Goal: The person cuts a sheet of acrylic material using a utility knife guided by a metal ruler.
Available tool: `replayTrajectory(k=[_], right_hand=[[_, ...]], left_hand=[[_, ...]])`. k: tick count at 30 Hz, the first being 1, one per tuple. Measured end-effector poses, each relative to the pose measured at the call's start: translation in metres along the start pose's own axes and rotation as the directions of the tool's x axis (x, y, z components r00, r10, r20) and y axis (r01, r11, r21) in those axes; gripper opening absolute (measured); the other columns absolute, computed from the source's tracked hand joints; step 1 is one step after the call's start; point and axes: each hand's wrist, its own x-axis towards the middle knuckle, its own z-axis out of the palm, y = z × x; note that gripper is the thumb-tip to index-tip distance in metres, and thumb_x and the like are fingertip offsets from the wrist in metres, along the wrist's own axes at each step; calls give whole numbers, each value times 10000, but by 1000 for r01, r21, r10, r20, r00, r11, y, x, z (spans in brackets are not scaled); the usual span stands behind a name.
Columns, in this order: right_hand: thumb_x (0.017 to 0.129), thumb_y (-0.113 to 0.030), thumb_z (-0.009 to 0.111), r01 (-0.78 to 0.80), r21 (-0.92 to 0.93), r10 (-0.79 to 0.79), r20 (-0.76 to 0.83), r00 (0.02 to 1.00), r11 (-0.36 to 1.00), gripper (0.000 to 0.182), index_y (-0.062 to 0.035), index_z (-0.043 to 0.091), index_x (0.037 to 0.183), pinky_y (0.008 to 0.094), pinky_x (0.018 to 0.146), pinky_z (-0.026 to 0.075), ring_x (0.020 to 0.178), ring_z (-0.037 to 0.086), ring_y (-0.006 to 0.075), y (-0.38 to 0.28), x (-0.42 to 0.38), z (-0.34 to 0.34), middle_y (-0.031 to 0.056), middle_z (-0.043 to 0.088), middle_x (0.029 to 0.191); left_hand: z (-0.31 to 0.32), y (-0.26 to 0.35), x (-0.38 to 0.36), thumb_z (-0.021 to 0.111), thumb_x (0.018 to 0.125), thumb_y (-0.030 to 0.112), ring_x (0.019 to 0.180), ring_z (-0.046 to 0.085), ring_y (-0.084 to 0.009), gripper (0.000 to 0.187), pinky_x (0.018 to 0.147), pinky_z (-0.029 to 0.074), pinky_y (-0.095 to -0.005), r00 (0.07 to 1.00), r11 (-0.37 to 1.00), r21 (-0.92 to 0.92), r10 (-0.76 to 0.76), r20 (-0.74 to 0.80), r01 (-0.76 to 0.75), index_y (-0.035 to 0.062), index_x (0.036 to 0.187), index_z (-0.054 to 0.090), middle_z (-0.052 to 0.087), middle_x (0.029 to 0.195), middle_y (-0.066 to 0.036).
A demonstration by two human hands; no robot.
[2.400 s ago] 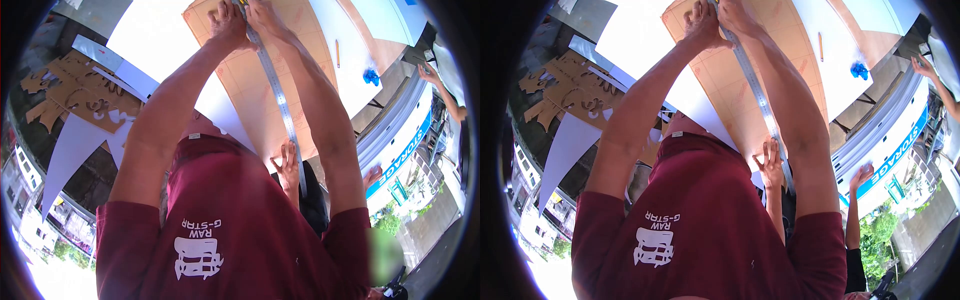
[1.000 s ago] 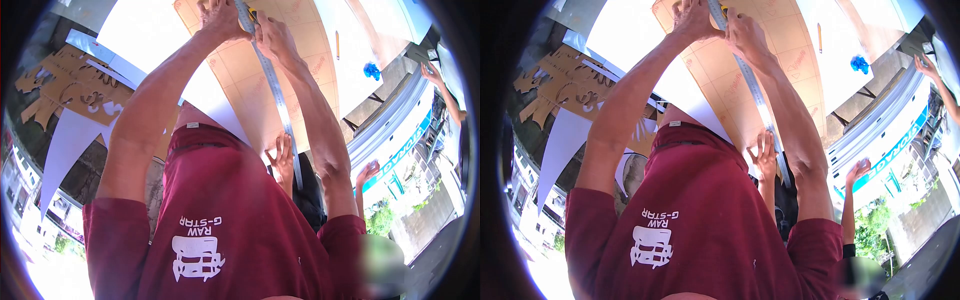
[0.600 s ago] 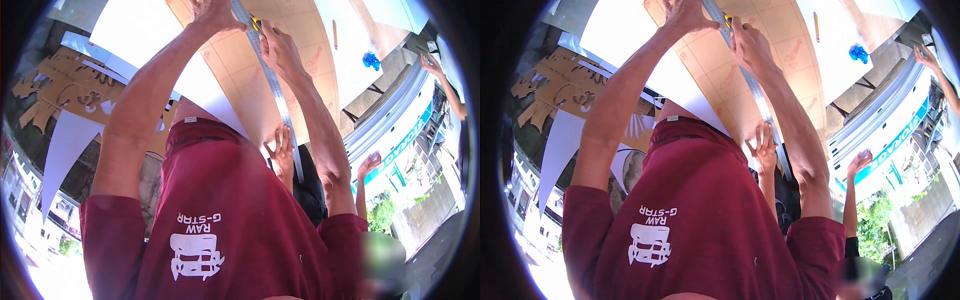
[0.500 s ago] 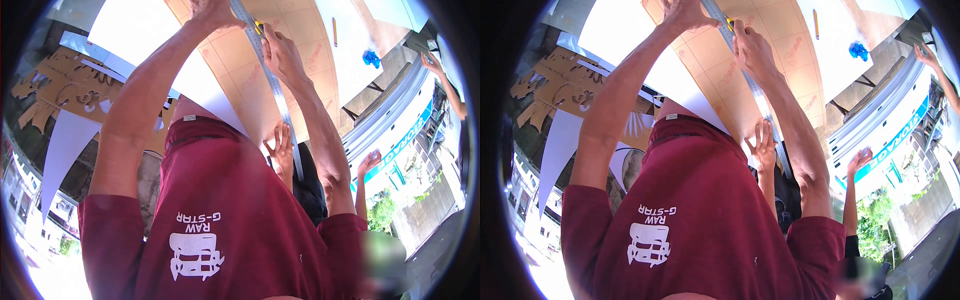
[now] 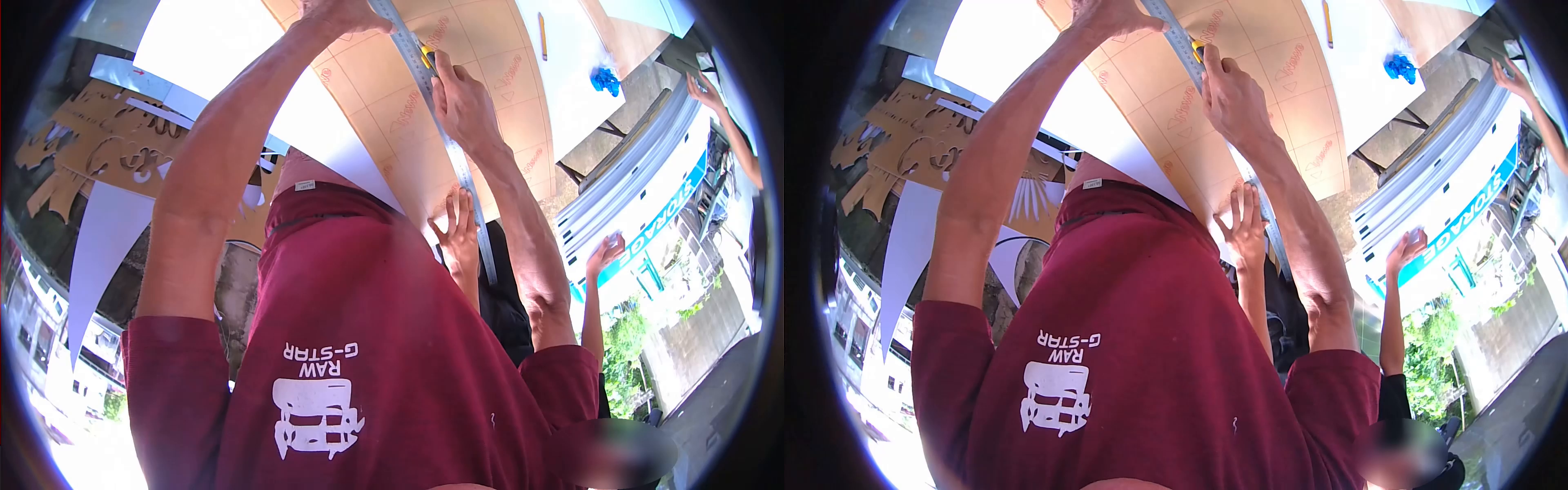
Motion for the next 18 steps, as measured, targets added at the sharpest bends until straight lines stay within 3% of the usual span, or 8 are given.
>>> replayTrajectory(k=[4,7,18], right_hand=[[1009,-115,562,-13,-36,15,45,999,999,374,-34,445,1354,493,521,525,618,648,391,0,-17,-7,189,614,822],[1032,-132,525,-94,3,93,74,993,996,440,-67,409,1451,509,560,481,669,635,433,3,-32,-7,212,600,836],[1039,-124,543,-118,-24,120,100,988,993,461,-56,400,1471,499,568,517,667,632,416,11,-77,-12,200,603,888]], left_hand=[[-6,4,-1,938,562,620,1562,-19,-478,1547,1229,103,-699,999,1000,24,-18,26,17,-64,1608,25,-32,1678,-318],[-6,4,-3,936,574,617,1562,-25,-477,1544,1231,97,-699,999,999,32,-19,35,18,-62,1608,11,-37,1678,-316],[-3,1,-3,922,601,632,1566,-29,-466,1536,1233,97,-697,1000,999,36,-12,9,12,-36,1616,-17,-57,1684,-298]])
